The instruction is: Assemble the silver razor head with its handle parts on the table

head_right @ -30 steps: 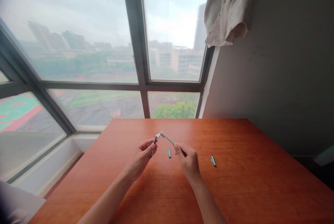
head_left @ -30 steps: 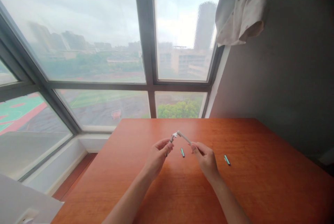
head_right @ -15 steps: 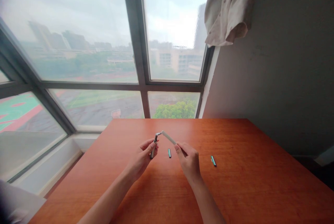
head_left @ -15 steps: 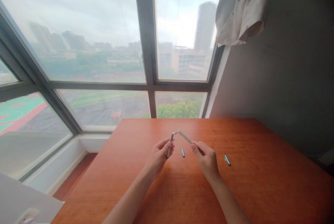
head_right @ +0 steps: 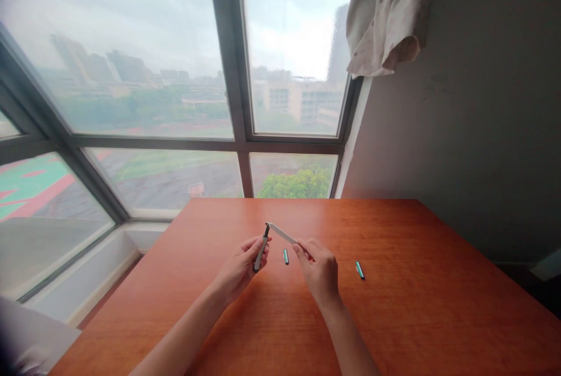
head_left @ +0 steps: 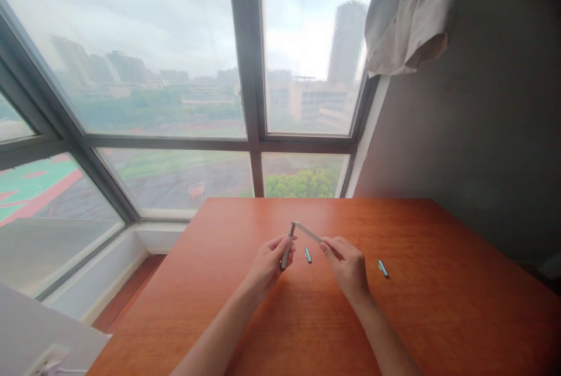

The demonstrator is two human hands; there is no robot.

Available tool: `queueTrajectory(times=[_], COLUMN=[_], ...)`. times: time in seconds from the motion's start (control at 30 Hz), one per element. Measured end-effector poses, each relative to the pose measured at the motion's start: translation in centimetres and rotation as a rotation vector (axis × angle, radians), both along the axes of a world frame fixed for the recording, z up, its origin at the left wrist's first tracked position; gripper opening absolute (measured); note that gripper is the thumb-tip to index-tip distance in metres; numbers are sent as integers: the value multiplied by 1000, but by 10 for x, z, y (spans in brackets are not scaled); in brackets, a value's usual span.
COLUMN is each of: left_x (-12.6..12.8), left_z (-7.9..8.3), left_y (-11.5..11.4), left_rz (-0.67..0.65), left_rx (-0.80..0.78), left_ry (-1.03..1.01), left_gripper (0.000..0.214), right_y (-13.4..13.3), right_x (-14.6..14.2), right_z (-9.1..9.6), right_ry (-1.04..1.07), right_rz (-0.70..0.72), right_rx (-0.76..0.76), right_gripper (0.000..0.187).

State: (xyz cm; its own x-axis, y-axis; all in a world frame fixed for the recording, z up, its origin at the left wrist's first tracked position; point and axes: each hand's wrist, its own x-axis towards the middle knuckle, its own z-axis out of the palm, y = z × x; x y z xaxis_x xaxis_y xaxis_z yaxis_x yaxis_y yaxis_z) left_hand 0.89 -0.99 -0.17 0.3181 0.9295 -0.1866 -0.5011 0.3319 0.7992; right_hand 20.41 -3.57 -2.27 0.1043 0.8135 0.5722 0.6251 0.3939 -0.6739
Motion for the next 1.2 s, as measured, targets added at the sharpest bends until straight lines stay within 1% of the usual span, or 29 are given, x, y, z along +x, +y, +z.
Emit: queueTrajectory(times=[0.1, 0.2, 0.3, 0.37, 0.5, 0.67, 0.8, 0.97, 1.07, 1.2], left_x=[-2, -3, -2, -1, 0, -5, -8, -6, -6, -7], left_z=[-1, -1, -2, -2, -3, -1, 1, -1, -3, -3], left_y=[3, 3, 1, -1, -2, 1, 2, 1, 1, 3], left_rz=[27, 40, 5, -39, -77, -41, -45, -73, -96, -94], left_rx=[-12, -7, -14, -2, 36, -15, -15, 19, 50, 62], left_ry=[-35, -31, 12, 44, 69, 21, 18, 60, 103, 136], left_gripper=[34, 35, 36, 37, 35, 32, 32, 35, 37, 38], right_y=[1, 0, 0, 0, 2, 1, 0, 1, 2, 2], right_x=[2, 1, -1, -2, 0, 4, 4, 5, 7, 10], right_z=[0, 0, -1, -3, -7, -4, 0, 0, -1, 0], right_ry=[5, 16, -17, -42, -85, -106, -67, -65, -71, -62], right_rz=[-38, -17, 37, 48, -1, -49, -37, 29, 28, 15], right_rx=[25, 44, 46, 58, 80, 97, 98, 95, 83, 59], right_gripper=[26, 26, 25, 23, 21, 21, 24, 22, 21, 20])
